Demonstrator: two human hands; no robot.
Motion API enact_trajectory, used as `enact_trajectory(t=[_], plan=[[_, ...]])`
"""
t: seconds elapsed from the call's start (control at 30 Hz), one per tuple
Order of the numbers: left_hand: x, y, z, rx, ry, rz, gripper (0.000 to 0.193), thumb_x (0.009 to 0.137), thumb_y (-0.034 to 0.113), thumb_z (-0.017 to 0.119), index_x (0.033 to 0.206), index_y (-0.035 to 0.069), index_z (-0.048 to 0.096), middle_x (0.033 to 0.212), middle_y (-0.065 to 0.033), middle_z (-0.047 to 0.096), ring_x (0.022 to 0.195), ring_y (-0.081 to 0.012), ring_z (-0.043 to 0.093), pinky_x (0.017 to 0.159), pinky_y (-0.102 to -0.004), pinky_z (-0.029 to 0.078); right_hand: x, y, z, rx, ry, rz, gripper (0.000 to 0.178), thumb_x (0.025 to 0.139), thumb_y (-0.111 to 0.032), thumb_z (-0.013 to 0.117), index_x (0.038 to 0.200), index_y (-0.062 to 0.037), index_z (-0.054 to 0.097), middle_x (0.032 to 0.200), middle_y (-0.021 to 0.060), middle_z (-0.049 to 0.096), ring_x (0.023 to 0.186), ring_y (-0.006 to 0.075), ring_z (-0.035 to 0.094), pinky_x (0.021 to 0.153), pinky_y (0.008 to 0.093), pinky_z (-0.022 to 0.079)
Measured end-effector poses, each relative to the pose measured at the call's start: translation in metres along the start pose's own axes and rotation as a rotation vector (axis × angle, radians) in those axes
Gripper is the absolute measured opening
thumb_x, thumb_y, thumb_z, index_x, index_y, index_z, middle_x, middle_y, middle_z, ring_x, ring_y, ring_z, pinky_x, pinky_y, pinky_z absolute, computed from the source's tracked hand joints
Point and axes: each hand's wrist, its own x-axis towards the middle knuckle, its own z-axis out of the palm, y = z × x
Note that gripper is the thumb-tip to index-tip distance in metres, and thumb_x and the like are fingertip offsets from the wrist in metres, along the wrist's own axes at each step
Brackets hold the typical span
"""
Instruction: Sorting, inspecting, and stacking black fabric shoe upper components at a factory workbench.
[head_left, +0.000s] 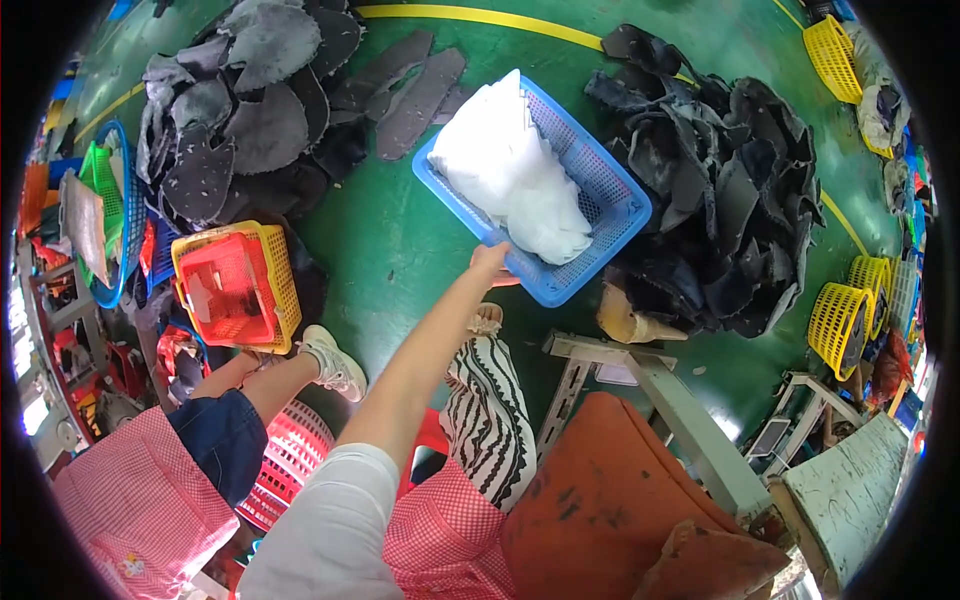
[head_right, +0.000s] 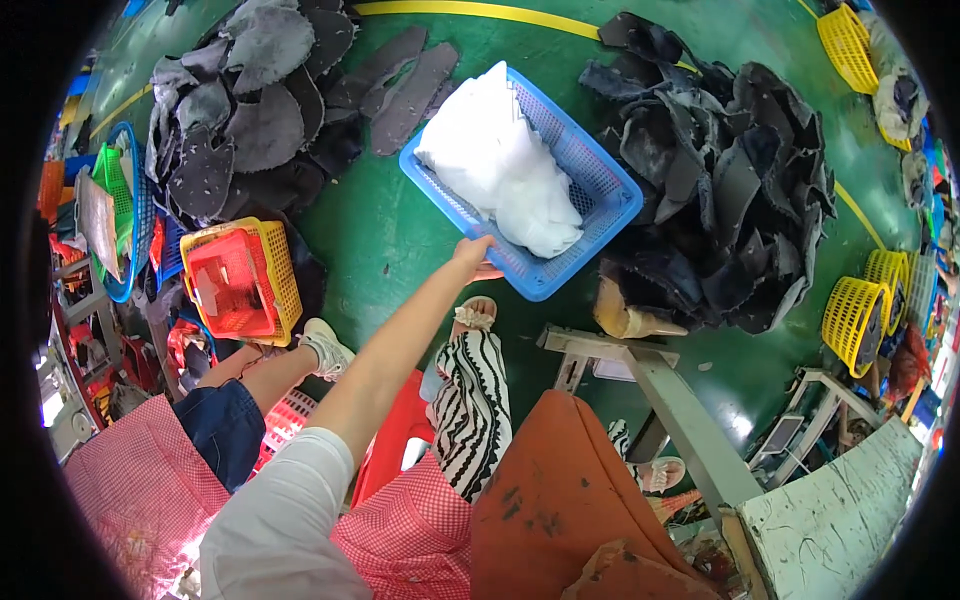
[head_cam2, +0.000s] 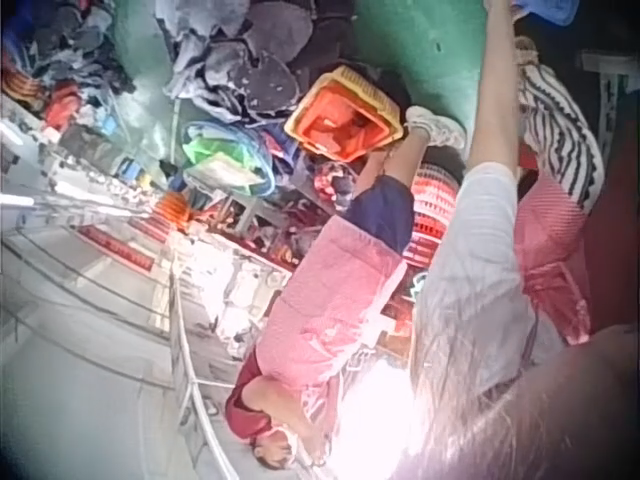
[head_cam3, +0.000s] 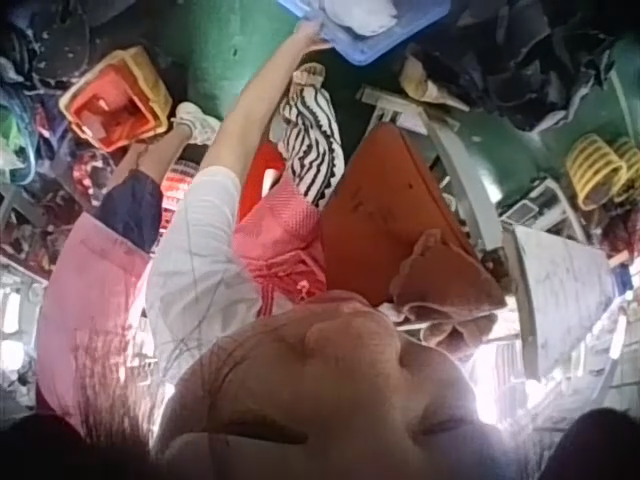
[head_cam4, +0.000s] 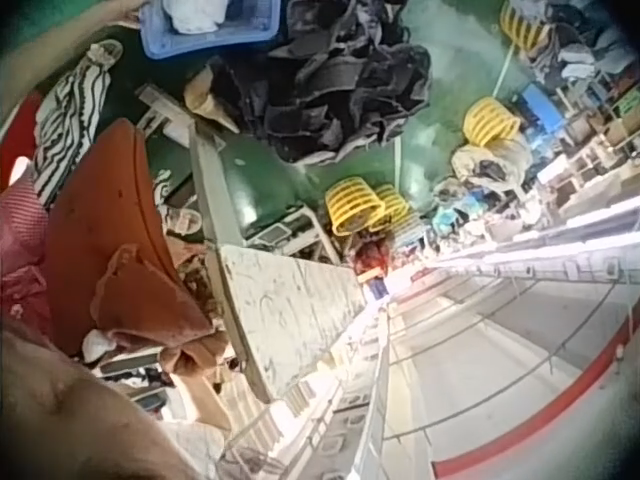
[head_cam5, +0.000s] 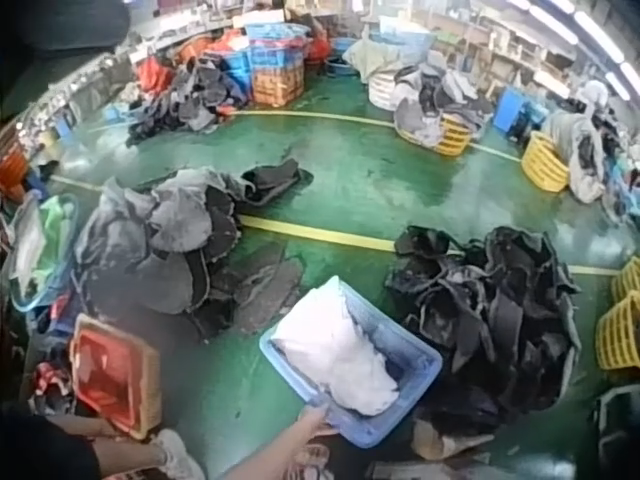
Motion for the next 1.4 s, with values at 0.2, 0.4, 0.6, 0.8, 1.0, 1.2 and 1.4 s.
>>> enact_trajectory(t=[0.2,0.4,0.6,0.8,1.0,1.2,1.4], plan=[[-0.093,0.045,-0.097,0.054,-0.262,-0.029,0.038,0.093,0.027,0.057,0.122,0.003,0.059,0.105,-0.0136,0.067,0.087,-0.0252,0.07,0.075,-0.0388,0.061,-0.002,0.0,-0.003,0.006,0.014,-0.011,0.016,0.094,-0.019,0.061,0.088,-0.0084,0.051,0.079,0.0059,0.052,0.069,0.0219,0.045,0.065,0.036,0.036],[-0.153,0.02,-0.213,-0.187,-0.368,-0.024,0.048,0.093,0.02,0.053,0.134,-0.004,0.053,0.118,-0.018,0.067,0.103,-0.032,0.069,0.104,-0.0411,0.048,0.006,-0.011,-0.001,0.0,0.022,-0.023,0.016,0.094,-0.019,0.061,0.089,-0.0083,0.051,0.079,0.0057,0.052,0.07,0.022,0.045,0.065,0.036,0.036],[-0.182,-0.02,-0.277,-0.259,-0.037,0.185,0.044,0.09,0.012,0.061,0.129,-0.003,0.051,0.112,-0.0137,0.066,0.096,-0.0264,0.069,0.084,-0.0411,0.06,0.003,-0.005,-0.002,0.053,0.016,-0.029,0.016,0.094,-0.019,0.062,0.094,-0.0075,0.051,0.08,0.0055,0.053,0.07,0.0224,0.046,0.066,0.0368,0.037],[-0.207,-0.051,-0.317,-0.334,0.058,0.219,0.039,0.088,0.012,0.061,0.123,-0.003,0.052,0.108,-0.0148,0.067,0.087,-0.0268,0.072,0.072,-0.0418,0.063,0.004,-0.003,0.0,0.049,0.039,-0.097,0.013,0.093,-0.014,0.061,0.095,-0.0053,0.052,0.083,0.0078,0.055,0.073,0.0234,0.046,0.068,0.0384,0.037],[-0.238,-0.08,-0.322,-0.4,0.022,0.174,0.036,0.088,0.013,0.062,0.12,-0.002,0.055,0.105,-0.0132,0.068,0.088,-0.0253,0.071,0.073,-0.0386,0.062,-0.02,0.014,0.011,0.019,0.076,-0.029,0.012,0.093,-0.009,0.05,0.097,0.0022,0.048,0.093,0.0097,0.042,0.083,0.0219,0.038,0.077,0.0349,0.032],[-0.227,-0.092,-0.274,-0.269,0.076,0.278,0.034,0.088,0.018,0.064,0.115,-0.001,0.059,0.095,-0.011,0.069,0.077,-0.0235,0.071,0.064,-0.0363,0.062,-0.021,0.016,0.013,0.125,0.075,0.072,0.011,0.094,-0.008,0.05,0.099,0.0018,0.048,0.095,0.0097,0.041,0.081,0.0197,0.035,0.073,0.0332,0.029],[-0.16,-0.066,-0.132,-0.212,0.218,0.305,0.032,0.085,0.022,0.067,0.107,-0.001,0.063,0.087,-0.0098,0.068,0.068,-0.0208,0.067,0.057,-0.0357,0.059,-0.007,0.007,0.005,0.067,0.109,-0.012,0.01,0.092,-0.009,0.057,0.096,-0.0015,0.053,0.085,0.0086,0.05,0.074,0.0213,0.041,0.068,0.0363,0.032]])
